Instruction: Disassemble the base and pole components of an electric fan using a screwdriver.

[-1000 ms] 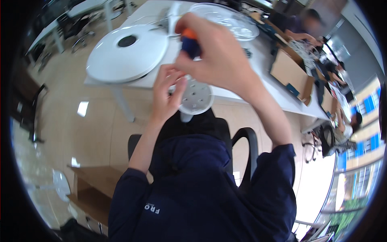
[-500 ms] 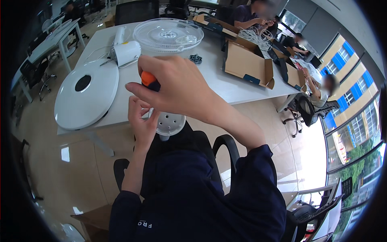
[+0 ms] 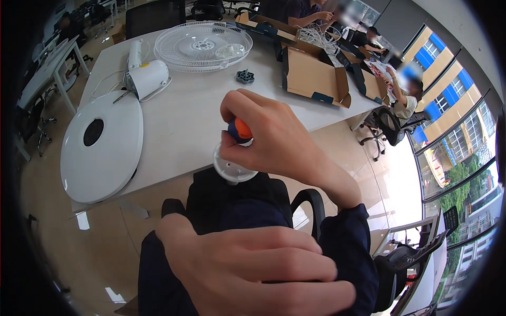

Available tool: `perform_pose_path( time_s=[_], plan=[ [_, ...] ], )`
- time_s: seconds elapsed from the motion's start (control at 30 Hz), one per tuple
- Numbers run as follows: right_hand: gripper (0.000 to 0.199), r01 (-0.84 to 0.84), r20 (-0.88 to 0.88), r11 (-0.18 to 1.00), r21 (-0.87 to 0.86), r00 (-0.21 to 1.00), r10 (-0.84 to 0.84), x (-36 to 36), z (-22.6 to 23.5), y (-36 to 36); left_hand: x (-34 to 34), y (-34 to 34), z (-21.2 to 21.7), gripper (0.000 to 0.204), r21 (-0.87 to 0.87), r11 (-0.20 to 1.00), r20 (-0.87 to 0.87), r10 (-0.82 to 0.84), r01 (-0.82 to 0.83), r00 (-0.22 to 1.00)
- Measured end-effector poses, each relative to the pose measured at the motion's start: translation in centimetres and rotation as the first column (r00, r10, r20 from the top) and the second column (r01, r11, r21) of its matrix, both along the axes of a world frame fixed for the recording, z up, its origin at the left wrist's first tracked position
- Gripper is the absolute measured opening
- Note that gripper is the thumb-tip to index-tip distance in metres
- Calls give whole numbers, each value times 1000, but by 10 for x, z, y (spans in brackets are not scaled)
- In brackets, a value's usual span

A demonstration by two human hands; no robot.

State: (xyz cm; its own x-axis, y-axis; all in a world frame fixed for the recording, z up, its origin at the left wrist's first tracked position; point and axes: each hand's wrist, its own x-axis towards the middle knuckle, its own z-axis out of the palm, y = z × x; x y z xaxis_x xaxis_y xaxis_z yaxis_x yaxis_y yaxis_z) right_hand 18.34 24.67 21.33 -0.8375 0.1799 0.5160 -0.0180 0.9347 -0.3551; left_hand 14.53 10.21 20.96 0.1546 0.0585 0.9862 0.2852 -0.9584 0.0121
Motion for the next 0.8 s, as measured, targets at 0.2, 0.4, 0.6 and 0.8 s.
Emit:
perform_pose_path(
  time_s=[0.2, 0.4, 0.6, 0.8],
  plan=[
    [25, 135, -13, 988, 72, 991, -135, 9, 7, 17, 1, 4, -4, 27, -116, 925, 310, -311, 360, 898],
    [32, 171, 14, 985, -19, 985, -171, 17, 4, 26, -75, 63, -108, 52, -444, 778, 175, 561, -444, 809],
    [31, 163, -3, 987, -10, 987, -163, 12, 5, 23, -99, 104, -173, 30, -661, 713, 3, 314, -234, 949],
    [27, 206, -42, 975, 78, 978, -203, 20, 3, 22, -99, 110, -165, 16, -657, 705, 92, 427, -267, 899]
  ],
)
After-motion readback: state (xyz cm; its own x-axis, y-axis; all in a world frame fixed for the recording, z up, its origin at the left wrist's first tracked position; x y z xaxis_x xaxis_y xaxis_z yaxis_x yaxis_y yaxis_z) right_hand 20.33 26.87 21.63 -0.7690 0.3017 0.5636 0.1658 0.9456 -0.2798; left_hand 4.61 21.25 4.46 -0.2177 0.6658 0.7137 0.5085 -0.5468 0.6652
